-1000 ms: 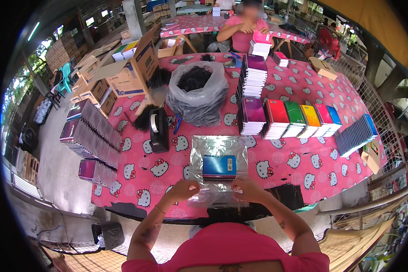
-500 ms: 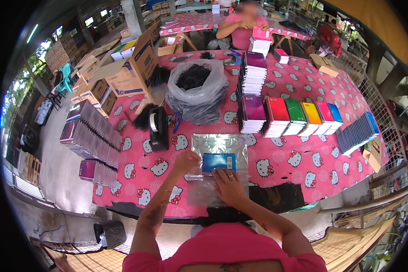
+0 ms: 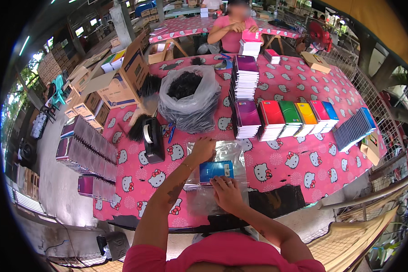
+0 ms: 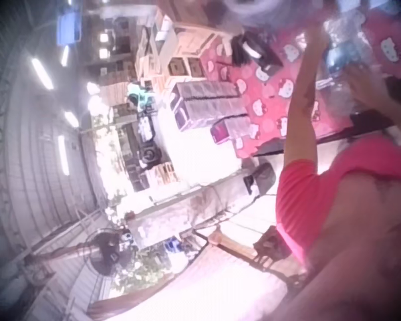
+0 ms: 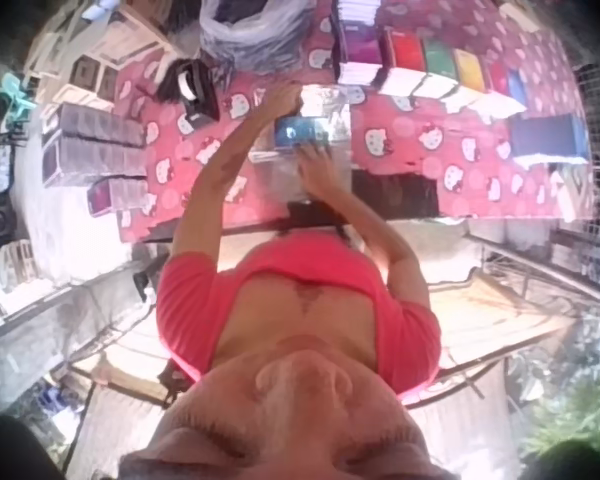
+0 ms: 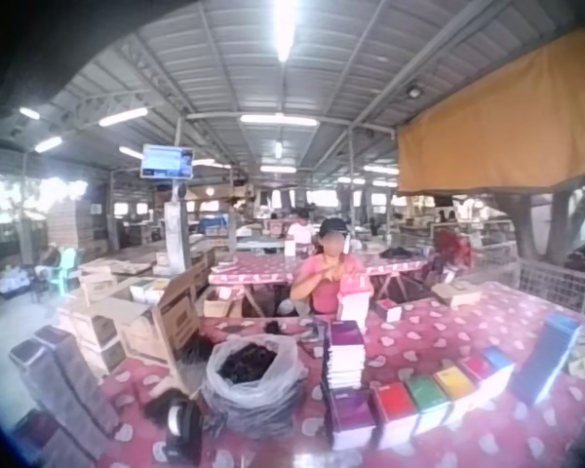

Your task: The person places small notebooks into plastic bags, seals the bags with tape from a dispenser, and organizes them by color into stacks on a table.

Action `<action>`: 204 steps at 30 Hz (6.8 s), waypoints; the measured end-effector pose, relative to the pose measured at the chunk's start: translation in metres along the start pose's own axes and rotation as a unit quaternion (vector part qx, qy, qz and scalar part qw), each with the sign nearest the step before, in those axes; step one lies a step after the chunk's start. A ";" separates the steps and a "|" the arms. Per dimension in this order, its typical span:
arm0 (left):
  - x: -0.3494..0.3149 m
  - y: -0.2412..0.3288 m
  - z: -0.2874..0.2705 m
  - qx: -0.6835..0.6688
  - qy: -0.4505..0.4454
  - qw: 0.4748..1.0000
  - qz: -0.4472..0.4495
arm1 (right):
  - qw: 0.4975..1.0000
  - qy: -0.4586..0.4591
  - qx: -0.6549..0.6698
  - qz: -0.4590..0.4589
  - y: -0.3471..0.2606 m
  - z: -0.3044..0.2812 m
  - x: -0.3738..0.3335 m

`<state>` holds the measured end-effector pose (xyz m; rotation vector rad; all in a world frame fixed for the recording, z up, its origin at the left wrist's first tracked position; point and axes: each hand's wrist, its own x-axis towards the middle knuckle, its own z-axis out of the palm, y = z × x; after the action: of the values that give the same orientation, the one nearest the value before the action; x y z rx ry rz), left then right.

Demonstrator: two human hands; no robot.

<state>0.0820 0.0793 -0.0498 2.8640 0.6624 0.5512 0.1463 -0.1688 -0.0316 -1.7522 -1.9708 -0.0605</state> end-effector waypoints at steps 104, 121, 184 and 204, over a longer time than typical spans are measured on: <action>-0.077 0.142 -0.043 -0.084 -0.038 0.879 -0.468 | 0.985 0.027 -0.003 -0.169 0.069 -0.011 0.018; -0.093 0.176 -0.050 0.075 0.168 0.983 -0.031 | 0.854 -0.398 0.327 0.075 0.130 -0.003 0.144; -0.060 0.084 -0.069 -0.199 0.249 0.906 -0.278 | 0.908 -0.128 0.364 -0.165 0.098 -0.032 0.088; -0.103 0.119 -0.109 -0.092 0.108 0.979 -0.147 | 0.917 -0.076 0.328 -0.214 0.088 -0.049 0.108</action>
<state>0.0007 -0.0659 0.0446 2.4944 0.9916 0.8323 0.2404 -0.0716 0.0277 -0.9075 -2.1133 0.5435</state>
